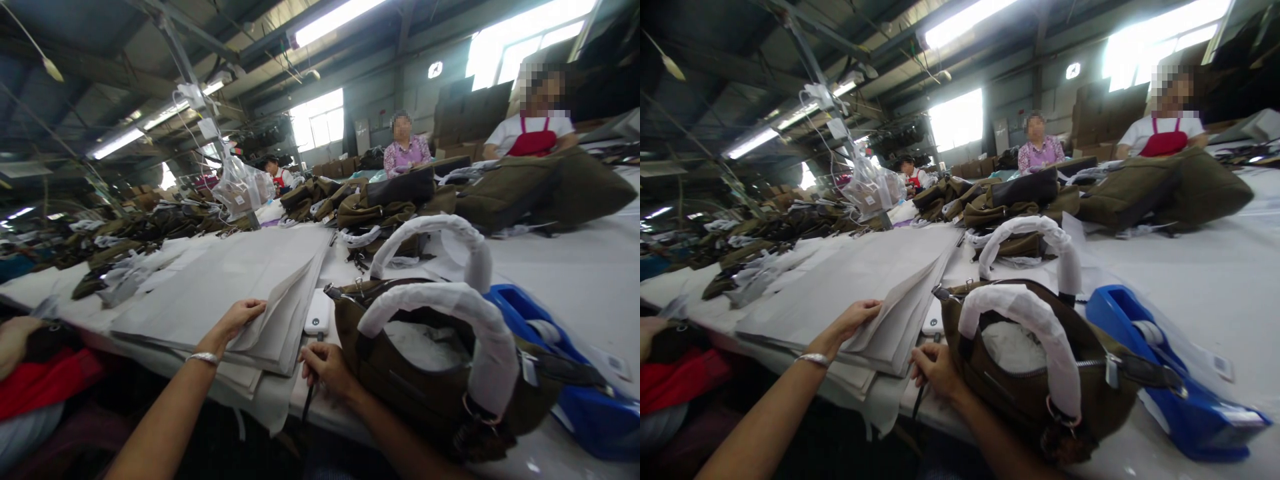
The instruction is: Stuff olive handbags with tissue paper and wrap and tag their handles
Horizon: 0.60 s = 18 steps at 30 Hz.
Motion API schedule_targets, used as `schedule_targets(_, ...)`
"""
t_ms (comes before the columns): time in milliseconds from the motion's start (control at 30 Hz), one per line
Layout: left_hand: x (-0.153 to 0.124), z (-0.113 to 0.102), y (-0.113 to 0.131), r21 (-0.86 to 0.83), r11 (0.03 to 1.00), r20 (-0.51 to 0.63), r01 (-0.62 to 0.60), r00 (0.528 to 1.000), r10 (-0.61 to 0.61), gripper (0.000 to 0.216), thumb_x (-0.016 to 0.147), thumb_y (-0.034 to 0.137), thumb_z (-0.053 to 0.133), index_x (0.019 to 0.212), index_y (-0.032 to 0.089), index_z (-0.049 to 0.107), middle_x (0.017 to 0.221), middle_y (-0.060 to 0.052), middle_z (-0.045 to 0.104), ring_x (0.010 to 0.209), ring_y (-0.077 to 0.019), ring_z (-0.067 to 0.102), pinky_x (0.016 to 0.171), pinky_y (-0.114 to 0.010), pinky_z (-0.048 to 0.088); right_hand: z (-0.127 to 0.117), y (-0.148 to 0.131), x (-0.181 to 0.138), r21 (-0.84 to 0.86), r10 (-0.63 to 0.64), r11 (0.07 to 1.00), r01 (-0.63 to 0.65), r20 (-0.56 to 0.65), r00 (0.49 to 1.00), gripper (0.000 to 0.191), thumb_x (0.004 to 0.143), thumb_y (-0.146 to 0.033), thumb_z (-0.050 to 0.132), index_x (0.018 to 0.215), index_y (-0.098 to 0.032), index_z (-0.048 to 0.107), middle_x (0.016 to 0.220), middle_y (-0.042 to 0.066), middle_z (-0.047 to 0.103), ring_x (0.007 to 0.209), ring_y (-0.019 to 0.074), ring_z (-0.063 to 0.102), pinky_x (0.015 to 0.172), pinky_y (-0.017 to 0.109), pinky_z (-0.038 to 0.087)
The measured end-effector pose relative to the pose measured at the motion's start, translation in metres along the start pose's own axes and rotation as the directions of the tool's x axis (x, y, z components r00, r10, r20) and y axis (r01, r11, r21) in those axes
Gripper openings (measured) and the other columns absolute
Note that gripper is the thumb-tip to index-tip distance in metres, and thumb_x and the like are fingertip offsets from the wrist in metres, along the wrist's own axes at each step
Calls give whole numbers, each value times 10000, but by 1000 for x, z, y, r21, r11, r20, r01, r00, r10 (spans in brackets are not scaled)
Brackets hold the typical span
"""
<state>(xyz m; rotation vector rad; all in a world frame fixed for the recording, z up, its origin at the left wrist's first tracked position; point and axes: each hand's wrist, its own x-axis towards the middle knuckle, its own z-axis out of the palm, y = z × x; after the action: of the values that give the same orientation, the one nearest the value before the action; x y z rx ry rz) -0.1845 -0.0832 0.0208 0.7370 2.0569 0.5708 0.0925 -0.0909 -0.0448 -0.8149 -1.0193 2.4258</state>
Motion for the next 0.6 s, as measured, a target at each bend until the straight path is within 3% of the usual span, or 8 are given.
schedule_targets(167, 1, 3, -1, 21, 998, -36, -56, 998, 56, 668, 522, 710, 779, 829, 118, 740, 828, -96, 752, 782, -249, 655, 693, -310, 503, 0, 2, 1, 43, -1, 999, 2, -6, 1000, 671, 684, -797, 684, 754, -130, 655, 543, 4, 619, 395, 89, 527, 403, 198, 379)
schedule_targets(333, -2, 2, 1, 135, 975, -225, -174, 953, 201, 570, 720, 707, 582, 890, 167, 646, 810, -47, 691, 805, -238, 610, 709, -302, 472, -1, 3, 4, 124, -5, 992, 7, -15, 1000, 688, 657, -794, 720, 798, -122, 678, 591, 27, 647, 452, 112, 578, 451, 217, 430)
schedule_targets(467, -21, 2, 7, 258, 943, -304, -209, 909, 285, 412, 790, 612, 537, 876, 212, 587, 717, -11, 610, 747, -233, 574, 690, -300, 436, 0, 3, 6, 217, 10, 976, -1, -44, 999, 823, 619, -829, 731, 1023, -113, 691, 889, 140, 735, 727, 214, 716, 621, 303, 551)
schedule_targets(600, -73, 19, 13, 295, 916, -156, -273, 932, 328, 345, 857, 570, 524, 860, 230, 587, 730, -7, 621, 729, -225, 587, 694, -298, 446, 0, -3, 3, 338, 34, 941, -8, -70, 997, 973, 680, -885, 632, 1310, -145, 584, 1288, 204, 650, 1111, 292, 686, 928, 414, 561)
